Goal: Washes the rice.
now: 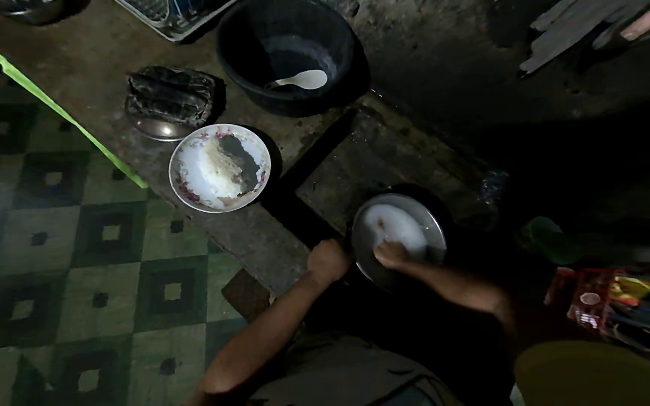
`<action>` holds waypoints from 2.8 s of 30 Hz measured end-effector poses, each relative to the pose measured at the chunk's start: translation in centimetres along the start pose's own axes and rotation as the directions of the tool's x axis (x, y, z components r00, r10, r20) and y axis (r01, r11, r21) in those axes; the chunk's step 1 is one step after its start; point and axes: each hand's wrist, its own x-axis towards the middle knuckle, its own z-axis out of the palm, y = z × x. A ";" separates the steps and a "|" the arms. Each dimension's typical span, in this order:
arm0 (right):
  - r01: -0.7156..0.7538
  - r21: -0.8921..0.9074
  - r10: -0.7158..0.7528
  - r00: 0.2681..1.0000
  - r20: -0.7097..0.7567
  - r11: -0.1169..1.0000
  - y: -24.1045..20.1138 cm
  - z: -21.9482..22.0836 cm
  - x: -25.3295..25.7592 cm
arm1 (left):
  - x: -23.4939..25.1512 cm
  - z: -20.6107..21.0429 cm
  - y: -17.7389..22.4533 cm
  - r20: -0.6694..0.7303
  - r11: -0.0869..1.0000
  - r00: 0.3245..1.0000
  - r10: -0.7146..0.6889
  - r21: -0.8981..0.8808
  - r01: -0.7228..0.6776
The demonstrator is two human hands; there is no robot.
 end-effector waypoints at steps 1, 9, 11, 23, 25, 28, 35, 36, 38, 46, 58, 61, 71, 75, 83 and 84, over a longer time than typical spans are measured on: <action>-0.005 0.019 0.005 1.000 -0.007 1.000 0.0 -0.1 -0.3 | 0.0 0.0 0.2 -0.001 1.000 1.000 -0.003 0.011 0.003; 0.217 0.293 -0.176 0.971 -0.161 0.931 -0.6 -6.9 -4.7 | -0.5 -0.5 0.6 -0.044 0.999 0.998 0.042 0.011 -0.041; 0.274 0.577 -0.147 0.955 -0.258 0.769 0.2 -6.6 -4.7 | 0.0 -0.5 0.3 -0.040 0.995 0.996 0.076 -0.056 -0.078; 0.360 0.704 -0.036 0.902 -0.430 0.613 5.5 -3.2 -12.7 | -1.6 -1.1 2.1 0.025 0.592 0.996 0.091 -0.805 -0.034; 0.397 0.707 -0.013 0.876 -0.482 0.585 5.7 -2.9 -14.5 | -1.4 -1.2 1.8 0.013 0.589 0.990 0.141 -0.805 -0.073; 0.457 0.623 0.013 0.800 -0.600 0.634 6.1 -3.4 -15.8 | -2.1 -2.0 0.0 -0.062 0.622 0.966 0.251 -0.754 -0.210; 0.502 0.620 0.155 0.689 -0.708 0.603 5.1 -4.1 -14.8 | -8.6 -4.1 -14.3 -0.251 0.471 0.966 0.062 -0.846 -0.250; 0.502 0.631 0.161 0.693 -0.703 0.592 4.7 -4.4 -14.9 | -9.7 -3.4 -17.2 -0.261 0.440 0.965 -0.030 -0.870 -0.222; 0.465 0.636 0.168 0.712 -0.682 0.616 3.8 -5.3 -15.3 | -11.8 -1.3 -23.1 -0.248 0.427 0.944 -0.220 -0.894 -0.135; 0.241 0.447 0.122 0.755 -0.644 0.861 2.7 -8.9 -17.7 | -17.1 16.5 -42.0 0.148 0.674 0.787 -0.599 -0.436 0.596; 0.140 0.236 0.028 0.807 -0.589 0.962 1.2 -10.2 -16.0 | -11.2 11.0 -33.2 0.137 0.875 0.896 -0.422 -0.196 0.442; 0.190 0.219 -0.016 0.788 -0.615 0.957 0.6 -10.5 -15.7 | -10.0 8.9 -31.6 0.119 0.895 0.904 -0.410 -0.136 0.424; 0.276 0.177 -0.095 0.749 -0.656 0.945 -0.2 -10.5 -14.3 | -11.0 13.6 -34.9 0.228 0.894 0.887 -0.402 -0.113 0.434; 0.275 0.141 -0.122 0.753 -0.646 0.951 -0.7 -10.7 -14.1 | -11.4 16.3 -36.7 0.184 0.851 0.886 -0.426 -0.252 0.461; 0.234 0.170 -0.078 0.775 -0.627 0.957 -3.0 -10.9 -14.0 | -9.9 13.5 -36.0 0.213 0.887 0.893 -0.396 -0.163 0.432; 0.228 0.175 -0.072 0.780 -0.621 0.958 -3.2 -11.0 -13.9 | -9.6 13.2 -36.0 0.201 0.893 0.901 -0.383 -0.168 0.417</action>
